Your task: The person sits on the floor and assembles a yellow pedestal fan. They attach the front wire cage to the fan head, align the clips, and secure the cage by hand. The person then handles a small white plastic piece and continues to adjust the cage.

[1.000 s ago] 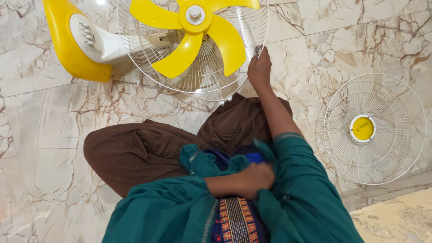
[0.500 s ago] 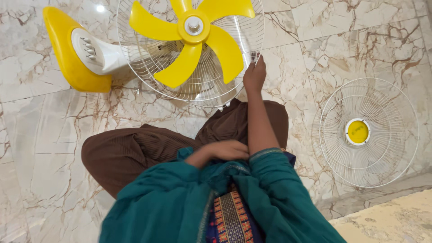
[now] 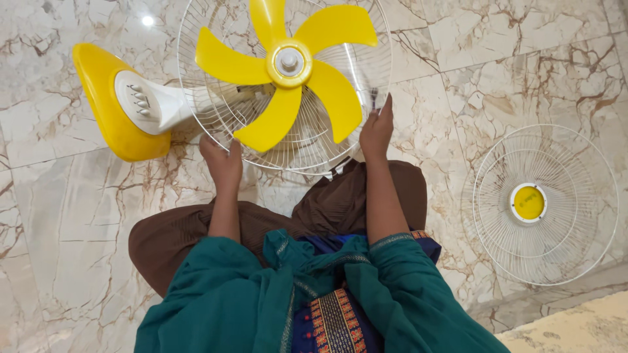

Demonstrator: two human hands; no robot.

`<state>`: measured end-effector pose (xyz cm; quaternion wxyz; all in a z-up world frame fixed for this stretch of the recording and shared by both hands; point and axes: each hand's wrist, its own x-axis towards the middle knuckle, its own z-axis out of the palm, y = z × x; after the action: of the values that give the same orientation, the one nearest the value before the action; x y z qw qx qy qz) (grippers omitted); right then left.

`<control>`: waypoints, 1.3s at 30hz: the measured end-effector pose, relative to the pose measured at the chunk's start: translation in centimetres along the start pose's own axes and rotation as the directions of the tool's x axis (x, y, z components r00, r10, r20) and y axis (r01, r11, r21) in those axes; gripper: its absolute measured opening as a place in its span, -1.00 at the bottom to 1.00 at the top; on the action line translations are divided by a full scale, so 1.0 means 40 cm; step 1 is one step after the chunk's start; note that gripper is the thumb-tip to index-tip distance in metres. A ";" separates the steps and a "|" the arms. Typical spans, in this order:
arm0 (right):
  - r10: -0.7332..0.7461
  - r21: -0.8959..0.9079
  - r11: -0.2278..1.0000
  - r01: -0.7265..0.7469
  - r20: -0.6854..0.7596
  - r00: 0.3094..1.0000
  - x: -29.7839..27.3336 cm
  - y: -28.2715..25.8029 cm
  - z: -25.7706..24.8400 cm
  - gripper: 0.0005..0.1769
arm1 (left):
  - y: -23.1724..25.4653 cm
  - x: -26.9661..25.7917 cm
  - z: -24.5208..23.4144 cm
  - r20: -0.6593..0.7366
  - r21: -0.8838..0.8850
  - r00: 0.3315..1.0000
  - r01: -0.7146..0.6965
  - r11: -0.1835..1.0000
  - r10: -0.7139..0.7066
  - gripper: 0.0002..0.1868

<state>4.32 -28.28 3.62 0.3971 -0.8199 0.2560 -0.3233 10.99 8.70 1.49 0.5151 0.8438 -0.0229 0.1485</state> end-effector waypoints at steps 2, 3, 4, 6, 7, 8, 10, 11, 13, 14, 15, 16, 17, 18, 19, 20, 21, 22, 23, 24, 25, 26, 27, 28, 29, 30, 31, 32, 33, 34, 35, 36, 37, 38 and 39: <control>0.009 -0.001 1.000 -0.009 0.029 1.000 -0.013 0.003 -0.012 -0.37 | -0.032 0.057 -0.005 -0.027 0.148 0.995 -0.089 0.985 0.094 -0.20; 0.012 0.008 1.000 -0.012 0.041 0.999 -0.020 0.002 -0.019 -0.35 | -0.040 0.086 -0.001 -0.035 0.221 0.989 -0.133 0.966 0.144 -0.18; 0.014 0.018 1.000 -0.015 0.054 0.998 -0.023 -0.001 -0.026 -0.34 | -0.042 0.114 0.005 -0.016 0.129 1.000 -0.025 0.991 0.027 -0.21; 0.047 0.026 0.998 -0.049 0.065 0.997 -0.026 -0.012 -0.032 -0.36 | -0.048 0.171 0.005 0.061 -0.046 0.979 0.199 0.979 -0.196 -0.26; 0.067 0.029 0.997 -0.069 0.072 0.995 -0.032 -0.020 -0.035 -0.36 | -0.051 0.187 0.012 0.067 -0.051 0.974 0.218 0.975 -0.215 -0.30; 0.041 0.039 0.998 -0.044 0.067 0.997 -0.037 -0.028 -0.039 -0.37 | -0.052 0.198 0.022 0.073 -0.055 0.970 0.238 0.970 -0.233 -0.34; -0.012 0.060 0.998 0.009 0.052 0.999 -0.036 -0.046 -0.044 -0.38 | -0.052 0.220 0.022 0.120 -0.239 0.933 0.359 0.903 -0.339 -0.36; 0.030 0.063 0.997 -0.034 0.059 0.998 -0.034 -0.053 -0.044 -0.38 | -0.048 0.225 0.022 0.177 -0.400 0.892 0.452 0.797 -0.417 -0.35; 0.114 0.068 0.991 -0.119 0.071 0.991 -0.030 -0.060 -0.041 -0.37 | -0.040 0.227 0.024 0.286 -0.568 0.804 0.580 0.584 -0.521 -0.34; 0.087 0.070 0.993 -0.091 0.058 0.994 -0.028 -0.060 -0.038 -0.37 | -0.037 0.225 0.025 0.327 -0.593 0.763 0.626 0.507 -0.558 -0.33; 0.060 0.071 0.995 -0.064 0.045 0.997 -0.026 -0.057 -0.036 -0.38 | -0.035 0.224 0.025 0.369 -0.612 0.718 0.666 0.427 -0.590 -0.31; 0.033 0.072 0.997 -0.036 0.032 0.999 -0.025 -0.054 -0.032 -0.39 | -0.032 0.225 0.023 0.395 -0.641 0.712 0.667 0.381 -0.581 -0.32; 0.040 0.072 0.997 -0.043 0.034 0.999 -0.026 -0.049 -0.031 -0.39 | -0.027 0.226 0.026 0.423 -0.667 0.706 0.667 0.332 -0.568 -0.32; 0.047 0.072 0.996 -0.050 0.036 0.998 -0.028 -0.045 -0.031 -0.39 | -0.021 0.226 0.029 0.450 -0.691 0.701 0.666 0.281 -0.554 -0.33; 0.053 0.071 0.996 -0.056 0.037 0.998 -0.028 -0.041 -0.030 -0.40 | -0.014 0.224 0.036 0.384 -0.662 0.708 0.658 0.358 -0.593 -0.35; 0.009 0.038 0.999 -0.010 0.025 1.000 -0.025 -0.038 -0.029 -0.40 | -0.009 0.221 0.043 0.314 -0.625 0.715 0.651 0.431 -0.625 -0.37; -0.035 0.002 0.999 0.035 0.014 0.999 -0.023 -0.036 -0.028 -0.40 | -0.011 0.220 0.047 0.242 -0.580 0.721 0.644 0.499 -0.650 -0.39; -0.079 -0.033 0.996 0.079 0.006 0.997 -0.022 -0.034 -0.027 -0.40 | -0.017 0.216 0.056 0.140 -0.596 0.788 0.550 0.585 -0.599 -0.42; -0.070 -0.040 0.997 0.070 0.006 0.998 -0.021 -0.035 -0.025 -0.40 | -0.024 0.211 0.070 0.035 -0.597 0.844 0.447 0.666 -0.535 -0.44; -0.061 -0.047 0.997 0.062 0.006 0.998 -0.020 -0.037 -0.024 -0.40 | -0.034 0.208 0.079 -0.070 -0.586 0.885 0.338 0.737 -0.461 -0.46; -0.051 -0.054 0.997 0.051 0.005 0.999 -0.021 -0.039 -0.025 -0.39 | -0.043 0.204 0.083 -0.121 -0.585 0.887 0.298 0.754 -0.445 -0.48; -0.042 -0.065 0.997 0.042 0.007 0.999 -0.022 -0.041 -0.025 -0.40 | -0.047 0.194 0.088 -0.172 -0.583 0.887 0.259 0.770 -0.428 -0.50; -0.034 -0.075 0.997 0.034 0.010 0.999 -0.022 -0.042 -0.024 -0.40 | -0.046 0.182 0.089 -0.223 -0.578 0.884 0.218 0.786 -0.410 -0.52; -0.025 -0.085 0.996 0.026 0.012 1.000 -0.023 -0.041 -0.025 -0.40 | -0.042 0.170 0.087 -0.234 -0.543 0.875 0.243 0.804 -0.423 -0.51; -0.040 -0.092 0.995 0.041 0.005 0.999 -0.024 -0.040 -0.025 -0.40 | -0.035 0.160 0.085 -0.247 -0.509 0.866 0.266 0.819 -0.435 -0.49; -0.055 -0.100 0.994 0.055 -0.002 0.998 -0.026 -0.038 -0.025 -0.40 | -0.028 0.155 0.081 -0.260 -0.473 0.856 0.290 0.832 -0.446 -0.48; -0.071 -0.108 0.992 0.070 -0.008 0.997 -0.028 -0.035 -0.023 -0.40 | -0.022 0.151 0.081 -0.302 -0.426 0.868 0.247 0.871 -0.394 -0.49; -0.074 -0.105 0.992 0.072 -0.015 0.997 -0.031 -0.030 -0.020 -0.39 | -0.018 0.146 0.082 -0.341 -0.375 0.877 0.203 0.905 -0.338 -0.51; -0.076 -0.104 0.992 0.074 -0.022 0.997 -0.033 -0.024 -0.019 -0.39 | -0.017 0.140 0.082 -0.374 -0.321 0.884 0.160 0.933 -0.280 -0.52; -0.079 -0.102 0.992 0.075 -0.030 0.996 -0.037 -0.017 -0.017 -0.39 | -0.021 0.137 0.079 -0.369 -0.271 0.890 0.171 0.947 -0.267 -0.54; -0.080 -0.088 0.993 0.076 -0.039 0.996 -0.039 -0.010 -0.014 -0.39 | -0.025 0.134 0.079 -0.363 -0.221 0.896 0.183 0.958 -0.255 -0.57; -0.082 -0.074 0.994 0.078 -0.048 0.996 -0.042 -0.002 -0.010 -0.39 | -0.031 0.133 0.079 -0.357 -0.170 0.902 0.193 0.966 -0.243 -0.59; -0.082 -0.061 0.995 0.079 -0.056 0.995 -0.045 0.007 -0.009 -0.39 | -0.040 0.135 0.078 -0.359 -0.123 0.909 0.180 0.976 -0.213 -0.61; -0.064 -0.052 0.997 0.061 -0.056 0.996 -0.048 0.018 -0.011 -0.38 | -0.049 0.142 0.076 -0.360 -0.077 0.915 0.167 0.983 -0.183 -0.64; -0.042 -0.041 0.998 0.040 -0.056 0.998 -0.053 0.028 -0.008 -0.38 | -0.060 0.149 0.068 -0.359 -0.027 0.921 0.151 0.988 -0.150 -0.66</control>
<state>2.50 -27.61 2.16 0.3667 -0.8232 0.2566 -0.3494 17.77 8.11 -0.12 0.5199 0.8019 0.1368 0.2606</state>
